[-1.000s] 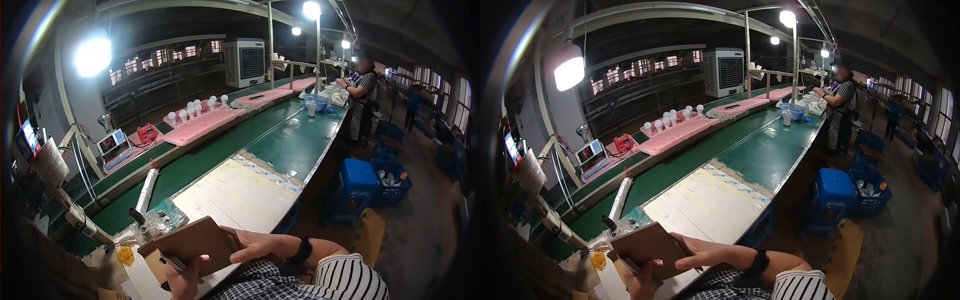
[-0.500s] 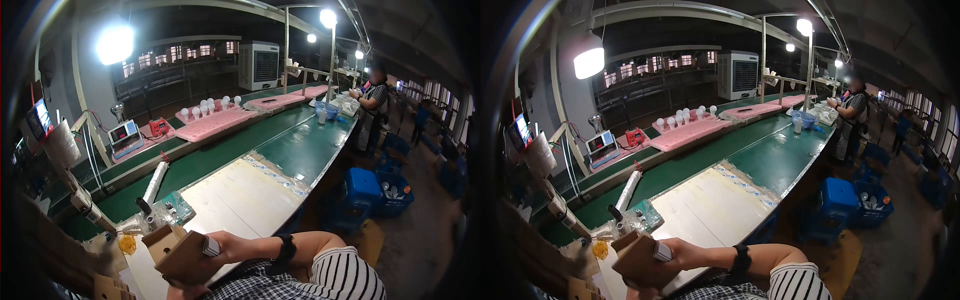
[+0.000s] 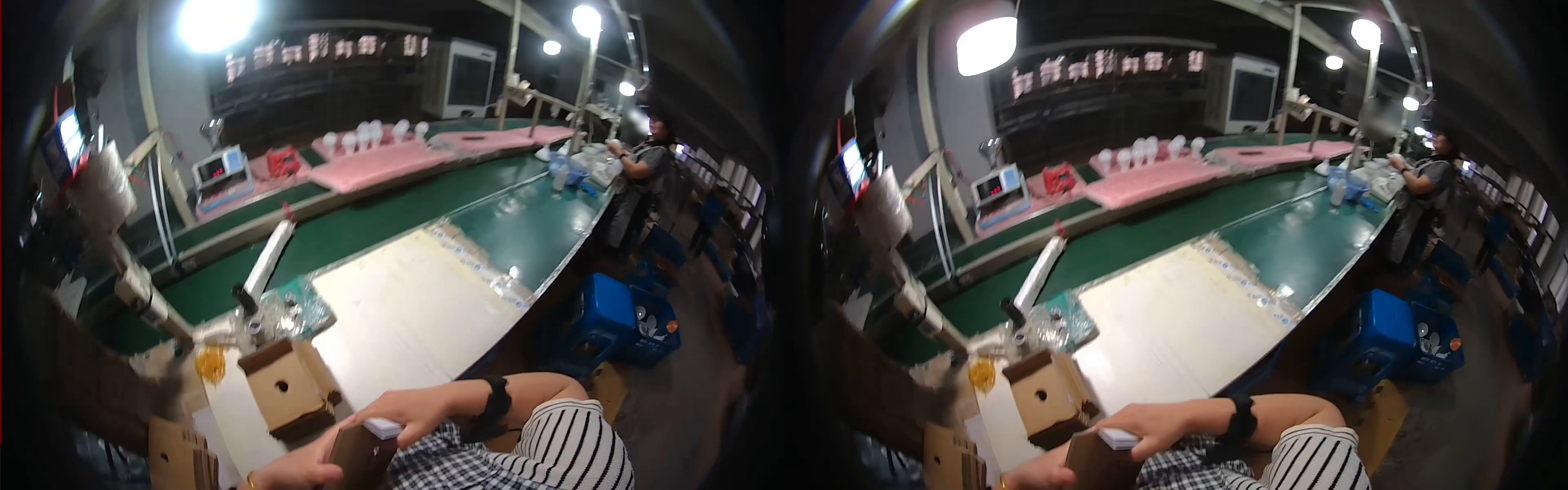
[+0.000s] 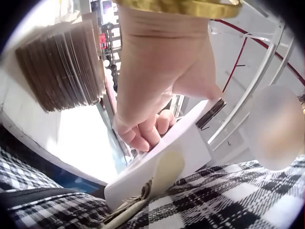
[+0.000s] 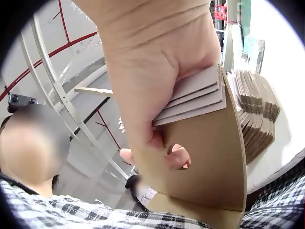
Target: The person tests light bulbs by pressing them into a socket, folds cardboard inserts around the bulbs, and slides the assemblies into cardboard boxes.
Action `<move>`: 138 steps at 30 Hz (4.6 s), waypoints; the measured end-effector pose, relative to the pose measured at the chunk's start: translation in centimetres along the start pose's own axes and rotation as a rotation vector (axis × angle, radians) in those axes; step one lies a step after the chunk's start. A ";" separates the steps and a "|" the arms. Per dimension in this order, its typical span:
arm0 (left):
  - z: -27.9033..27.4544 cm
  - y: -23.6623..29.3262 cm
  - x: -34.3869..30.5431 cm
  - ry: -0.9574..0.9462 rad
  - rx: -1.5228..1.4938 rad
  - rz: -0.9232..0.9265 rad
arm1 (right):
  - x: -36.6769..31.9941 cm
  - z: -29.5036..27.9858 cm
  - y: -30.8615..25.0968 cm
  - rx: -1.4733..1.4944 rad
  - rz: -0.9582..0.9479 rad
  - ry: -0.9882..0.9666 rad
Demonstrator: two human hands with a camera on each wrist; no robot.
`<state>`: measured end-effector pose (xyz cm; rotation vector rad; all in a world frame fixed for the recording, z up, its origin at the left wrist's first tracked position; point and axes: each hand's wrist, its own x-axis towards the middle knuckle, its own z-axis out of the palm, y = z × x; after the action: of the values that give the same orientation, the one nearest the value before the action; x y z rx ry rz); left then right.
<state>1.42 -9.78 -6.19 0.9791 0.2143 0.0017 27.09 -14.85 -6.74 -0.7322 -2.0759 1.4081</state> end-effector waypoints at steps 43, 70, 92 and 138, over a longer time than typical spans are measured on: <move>2.5 1.9 -0.7 0.569 0.639 0.082 | -0.5 -0.1 1.7 0.280 0.296 0.204; 0.0 0.1 4.4 0.931 0.622 0.651 | 2.2 1.1 1.1 0.213 0.078 0.832; -13.1 12.8 0.5 0.536 1.339 -0.277 | -3.3 -1.1 13.2 -0.209 0.307 0.868; -4.4 -2.7 -22.5 1.753 1.423 -0.486 | -2.6 -0.4 12.4 -0.408 0.196 0.826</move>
<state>-21.68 -9.91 -6.78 2.0602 2.3016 0.3089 30.99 -12.55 -18.54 -1.4224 -1.6331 0.5720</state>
